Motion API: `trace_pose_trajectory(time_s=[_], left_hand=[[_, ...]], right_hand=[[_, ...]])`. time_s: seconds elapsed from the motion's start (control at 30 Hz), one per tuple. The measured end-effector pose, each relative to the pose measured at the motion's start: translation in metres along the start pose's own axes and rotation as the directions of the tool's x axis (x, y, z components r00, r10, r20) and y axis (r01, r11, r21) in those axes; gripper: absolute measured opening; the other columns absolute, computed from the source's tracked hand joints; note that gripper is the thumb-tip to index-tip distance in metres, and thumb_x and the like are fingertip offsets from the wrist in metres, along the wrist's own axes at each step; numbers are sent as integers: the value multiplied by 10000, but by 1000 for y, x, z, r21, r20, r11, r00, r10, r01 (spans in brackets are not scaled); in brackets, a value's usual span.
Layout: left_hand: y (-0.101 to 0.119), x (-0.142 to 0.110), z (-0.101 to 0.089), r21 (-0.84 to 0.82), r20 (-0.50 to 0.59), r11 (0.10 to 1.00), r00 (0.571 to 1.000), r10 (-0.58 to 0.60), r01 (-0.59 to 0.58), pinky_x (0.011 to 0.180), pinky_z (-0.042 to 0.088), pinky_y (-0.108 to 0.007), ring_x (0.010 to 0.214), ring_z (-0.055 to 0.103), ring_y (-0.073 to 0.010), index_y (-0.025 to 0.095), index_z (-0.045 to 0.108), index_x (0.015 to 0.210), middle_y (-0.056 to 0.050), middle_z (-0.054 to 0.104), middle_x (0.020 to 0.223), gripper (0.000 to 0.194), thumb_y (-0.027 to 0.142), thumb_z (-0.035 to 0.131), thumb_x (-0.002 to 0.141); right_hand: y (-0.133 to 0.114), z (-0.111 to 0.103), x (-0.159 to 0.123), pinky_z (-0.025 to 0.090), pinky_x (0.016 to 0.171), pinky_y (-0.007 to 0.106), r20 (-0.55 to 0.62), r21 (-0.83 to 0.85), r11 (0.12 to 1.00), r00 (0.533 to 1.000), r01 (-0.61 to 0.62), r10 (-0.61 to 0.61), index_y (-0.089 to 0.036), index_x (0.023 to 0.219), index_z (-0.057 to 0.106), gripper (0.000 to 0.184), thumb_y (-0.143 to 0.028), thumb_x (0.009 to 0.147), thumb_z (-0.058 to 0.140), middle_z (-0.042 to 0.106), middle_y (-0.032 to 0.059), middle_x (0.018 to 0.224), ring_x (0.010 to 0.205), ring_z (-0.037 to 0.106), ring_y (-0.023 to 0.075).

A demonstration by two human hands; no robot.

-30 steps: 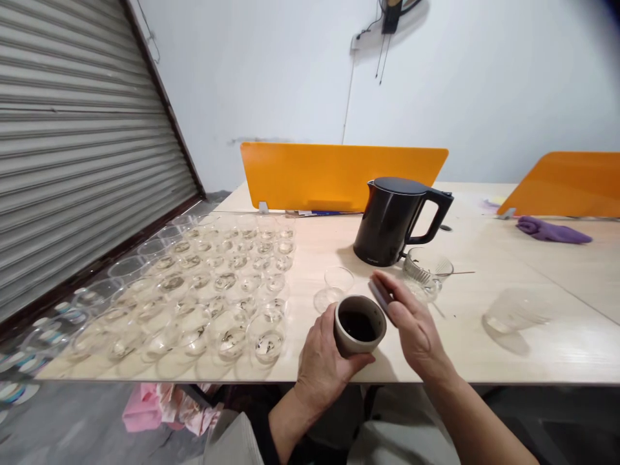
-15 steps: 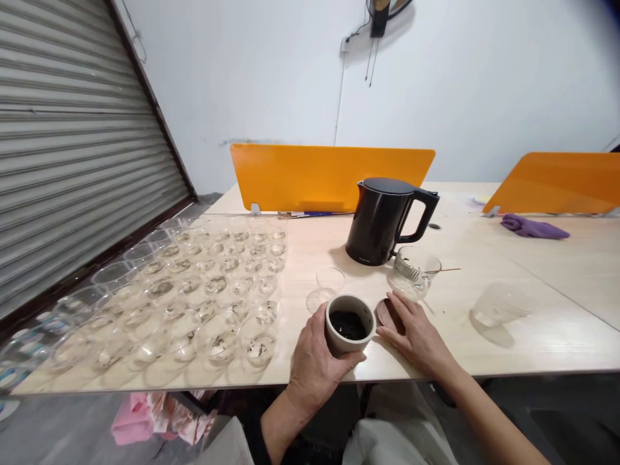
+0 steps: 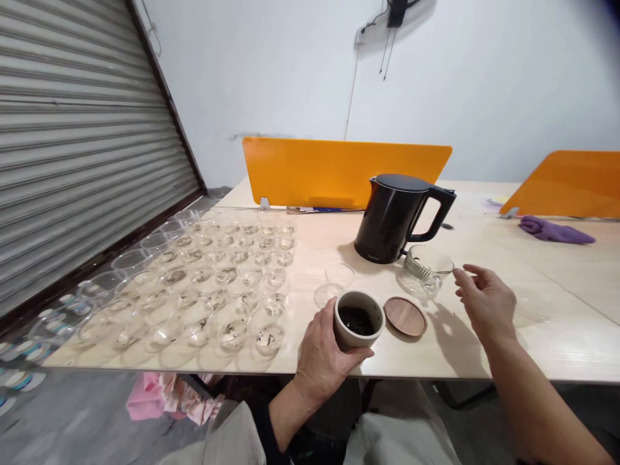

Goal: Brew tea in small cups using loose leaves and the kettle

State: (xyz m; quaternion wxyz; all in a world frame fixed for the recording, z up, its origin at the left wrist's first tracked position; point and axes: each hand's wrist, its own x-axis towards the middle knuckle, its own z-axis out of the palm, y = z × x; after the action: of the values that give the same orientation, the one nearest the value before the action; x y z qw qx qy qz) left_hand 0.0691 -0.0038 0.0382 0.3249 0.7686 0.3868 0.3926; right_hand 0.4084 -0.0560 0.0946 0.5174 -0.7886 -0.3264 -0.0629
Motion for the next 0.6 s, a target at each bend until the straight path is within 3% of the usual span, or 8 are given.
trace_pose_trajectory(time_s=[0.13,0.27,0.37,0.43,0.53,0.6], left_hand=[[-2,-1,1,13,-15,1000,1000,14,-14,1105,509,-520,1278,618,-340,236,381,1506,-128,634,1383,1065,415,962,631],[-2,-3,1,27,-37,999,999,26,-25,1092,522,-524,1269,625,-345,246,374,1508,-124,637,1375,1074,403,968,627],[-2,-3,0,34,-46,999,998,44,-42,1083,532,-526,1257,635,-346,251,370,1507,-124,636,1371,1081,408,971,622],[-3,-3,0,42,-46,998,998,51,-49,1081,534,-533,1257,635,-351,247,368,1504,-129,636,1369,1079,419,970,625],[-3,-3,0,53,-39,997,997,60,-58,1088,527,-541,1273,623,-356,233,359,1504,-138,631,1377,1070,438,961,644],[-3,-3,0,57,-34,997,998,59,-57,1095,521,-539,1282,616,-354,238,354,1505,-136,625,1384,1062,438,957,654]], right_hand=[[-2,9,7,477,591,336,-30,96,995,999,-31,34,-190,929,737,333,-510,857,678,692,62,747,653,646,206],[-22,-2,-5,491,638,373,-80,194,981,997,-7,23,-229,949,733,251,-464,889,668,682,45,788,704,651,218],[-56,-23,-38,506,696,441,-196,279,954,979,106,-51,-292,969,738,177,-451,910,685,655,33,802,717,637,252],[-81,-37,-65,504,791,490,-156,258,945,974,199,-163,-356,1078,732,180,-444,968,621,669,47,895,846,654,306],[-106,-48,-98,513,738,461,-15,197,931,951,306,-310,-363,1017,731,130,-395,984,609,667,42,833,788,652,289],[-112,-46,-109,515,671,394,173,222,877,868,426,-466,-330,991,730,117,-329,983,613,674,26,798,723,654,237]])
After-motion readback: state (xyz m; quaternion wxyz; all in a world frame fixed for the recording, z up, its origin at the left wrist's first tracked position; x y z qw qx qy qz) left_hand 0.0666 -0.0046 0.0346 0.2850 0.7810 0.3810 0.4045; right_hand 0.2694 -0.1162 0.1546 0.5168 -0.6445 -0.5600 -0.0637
